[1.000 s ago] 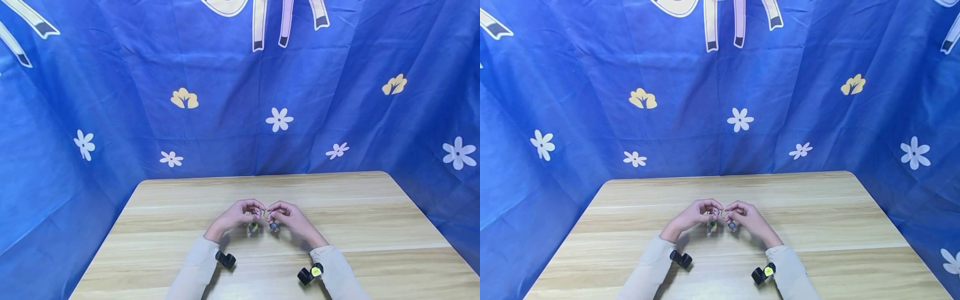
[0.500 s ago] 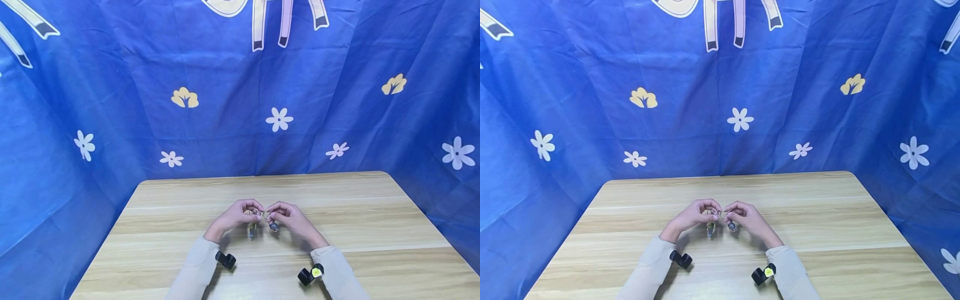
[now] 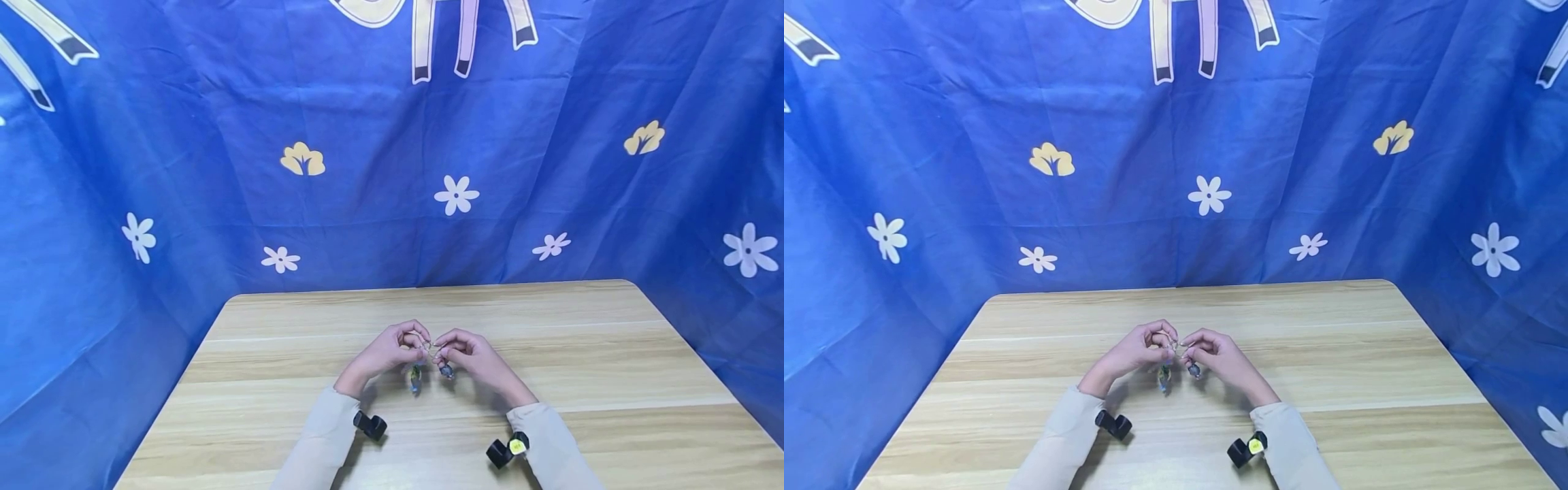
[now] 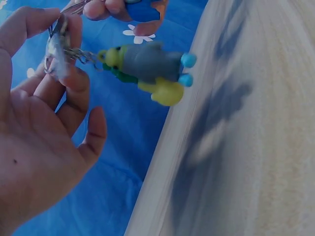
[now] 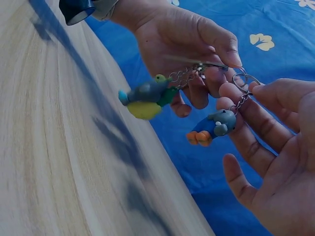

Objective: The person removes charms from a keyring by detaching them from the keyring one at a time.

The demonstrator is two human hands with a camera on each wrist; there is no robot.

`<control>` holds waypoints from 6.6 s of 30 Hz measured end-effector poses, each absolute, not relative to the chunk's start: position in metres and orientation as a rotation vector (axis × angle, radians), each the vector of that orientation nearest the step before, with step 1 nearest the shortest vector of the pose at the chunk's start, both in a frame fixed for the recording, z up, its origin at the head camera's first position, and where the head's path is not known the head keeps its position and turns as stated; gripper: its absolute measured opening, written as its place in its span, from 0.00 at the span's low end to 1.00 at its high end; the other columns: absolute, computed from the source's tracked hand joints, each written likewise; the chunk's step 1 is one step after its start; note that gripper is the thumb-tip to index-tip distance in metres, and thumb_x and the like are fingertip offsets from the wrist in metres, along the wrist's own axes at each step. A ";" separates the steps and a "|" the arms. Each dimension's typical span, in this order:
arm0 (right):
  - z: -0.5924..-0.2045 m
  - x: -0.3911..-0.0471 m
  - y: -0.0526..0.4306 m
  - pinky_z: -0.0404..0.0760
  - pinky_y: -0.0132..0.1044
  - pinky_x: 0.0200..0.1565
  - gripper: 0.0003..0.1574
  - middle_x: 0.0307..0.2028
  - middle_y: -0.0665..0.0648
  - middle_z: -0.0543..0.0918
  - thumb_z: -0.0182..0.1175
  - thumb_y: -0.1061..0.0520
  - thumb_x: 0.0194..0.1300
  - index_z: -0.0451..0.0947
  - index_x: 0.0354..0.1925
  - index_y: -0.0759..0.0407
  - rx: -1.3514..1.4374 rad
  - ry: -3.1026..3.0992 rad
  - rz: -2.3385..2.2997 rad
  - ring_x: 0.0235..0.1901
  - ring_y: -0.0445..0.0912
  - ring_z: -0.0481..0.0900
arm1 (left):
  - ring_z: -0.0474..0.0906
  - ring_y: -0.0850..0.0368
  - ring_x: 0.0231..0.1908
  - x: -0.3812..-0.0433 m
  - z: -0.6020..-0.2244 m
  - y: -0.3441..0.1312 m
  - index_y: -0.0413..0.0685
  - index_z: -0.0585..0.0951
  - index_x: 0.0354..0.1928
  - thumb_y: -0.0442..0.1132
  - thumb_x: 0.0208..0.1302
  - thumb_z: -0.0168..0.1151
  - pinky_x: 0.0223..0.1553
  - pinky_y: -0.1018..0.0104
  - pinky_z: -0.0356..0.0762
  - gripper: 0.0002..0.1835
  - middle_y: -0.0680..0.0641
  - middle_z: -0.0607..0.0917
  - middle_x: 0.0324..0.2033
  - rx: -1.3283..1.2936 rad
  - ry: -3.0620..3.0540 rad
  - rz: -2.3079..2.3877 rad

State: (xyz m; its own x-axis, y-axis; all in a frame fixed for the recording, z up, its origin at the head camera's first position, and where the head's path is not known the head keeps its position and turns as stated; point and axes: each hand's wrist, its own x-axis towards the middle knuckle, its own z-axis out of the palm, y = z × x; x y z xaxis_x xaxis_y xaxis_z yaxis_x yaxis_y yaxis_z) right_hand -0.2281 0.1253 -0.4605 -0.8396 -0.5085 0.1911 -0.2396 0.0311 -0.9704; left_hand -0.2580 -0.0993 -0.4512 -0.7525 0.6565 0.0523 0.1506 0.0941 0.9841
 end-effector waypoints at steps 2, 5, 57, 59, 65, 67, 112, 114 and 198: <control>-0.460 -0.228 0.125 0.83 0.36 0.45 0.17 0.39 0.78 0.81 0.51 0.63 0.69 0.71 0.51 0.76 -0.770 2.091 -1.905 0.36 0.37 0.84 | 0.68 0.64 0.18 -0.258 -0.451 -0.099 0.34 0.73 0.49 0.29 0.59 0.59 0.23 0.72 0.67 0.16 0.50 0.80 0.24 0.817 1.967 1.687; -0.460 -0.229 0.125 0.83 0.38 0.45 0.17 0.39 0.77 0.81 0.51 0.63 0.69 0.71 0.51 0.76 -0.755 2.087 -1.911 0.36 0.37 0.84 | 0.71 0.65 0.22 -0.258 -0.449 -0.100 0.32 0.73 0.52 0.30 0.61 0.59 0.26 0.73 0.69 0.17 0.53 0.81 0.26 0.838 1.981 1.662; -0.453 -0.225 0.123 0.83 0.31 0.42 0.16 0.37 0.64 0.86 0.54 0.63 0.67 0.72 0.48 0.76 -0.690 2.145 -1.965 0.35 0.36 0.84 | 0.77 0.66 0.27 -0.254 -0.444 -0.099 0.36 0.75 0.44 0.33 0.58 0.63 0.34 0.73 0.75 0.13 0.57 0.83 0.26 0.726 2.039 1.709; -0.453 -0.224 0.121 0.83 0.31 0.42 0.15 0.39 0.71 0.84 0.54 0.64 0.67 0.73 0.48 0.75 -0.674 2.188 -1.945 0.34 0.35 0.84 | 0.77 0.65 0.27 -0.255 -0.445 -0.098 0.36 0.75 0.44 0.32 0.58 0.63 0.34 0.73 0.75 0.12 0.55 0.83 0.27 0.694 2.049 1.711; -0.447 -0.221 0.116 0.82 0.30 0.41 0.11 0.37 0.69 0.85 0.56 0.63 0.67 0.76 0.45 0.70 -0.699 2.374 -1.850 0.34 0.33 0.82 | 0.78 0.65 0.28 -0.258 -0.447 -0.099 0.34 0.75 0.44 0.32 0.59 0.62 0.33 0.74 0.74 0.13 0.58 0.83 0.25 0.679 2.080 1.722; -0.444 -0.219 0.115 0.82 0.31 0.42 0.10 0.35 0.66 0.86 0.57 0.62 0.66 0.77 0.44 0.67 -0.721 2.446 -1.810 0.34 0.33 0.82 | 0.78 0.65 0.29 -0.259 -0.447 -0.100 0.32 0.75 0.44 0.31 0.59 0.62 0.33 0.75 0.74 0.13 0.59 0.83 0.25 0.683 2.077 1.730; -0.437 -0.214 0.114 0.82 0.33 0.45 0.08 0.35 0.62 0.87 0.59 0.64 0.65 0.79 0.42 0.65 -0.770 2.595 -1.755 0.35 0.38 0.85 | 0.76 0.66 0.24 -0.257 -0.442 -0.095 0.35 0.76 0.45 0.35 0.58 0.65 0.30 0.75 0.71 0.15 0.58 0.84 0.22 0.632 2.137 1.776; -0.436 -0.213 0.113 0.82 0.31 0.44 0.09 0.36 0.64 0.87 0.58 0.64 0.65 0.78 0.43 0.67 -0.743 2.539 -1.805 0.35 0.38 0.85 | 0.73 0.67 0.22 -0.256 -0.441 -0.095 0.34 0.76 0.45 0.35 0.59 0.64 0.27 0.76 0.68 0.14 0.59 0.83 0.21 0.644 2.101 1.799; -0.484 -0.280 0.115 0.71 0.31 0.22 0.05 0.24 0.56 0.78 0.57 0.60 0.65 0.77 0.37 0.62 -0.232 2.591 -1.653 0.23 0.42 0.75 | 0.81 0.62 0.40 -0.266 -0.442 -0.112 0.42 0.72 0.47 0.24 0.61 0.53 0.50 0.68 0.80 0.13 0.54 0.84 0.39 0.647 1.665 1.964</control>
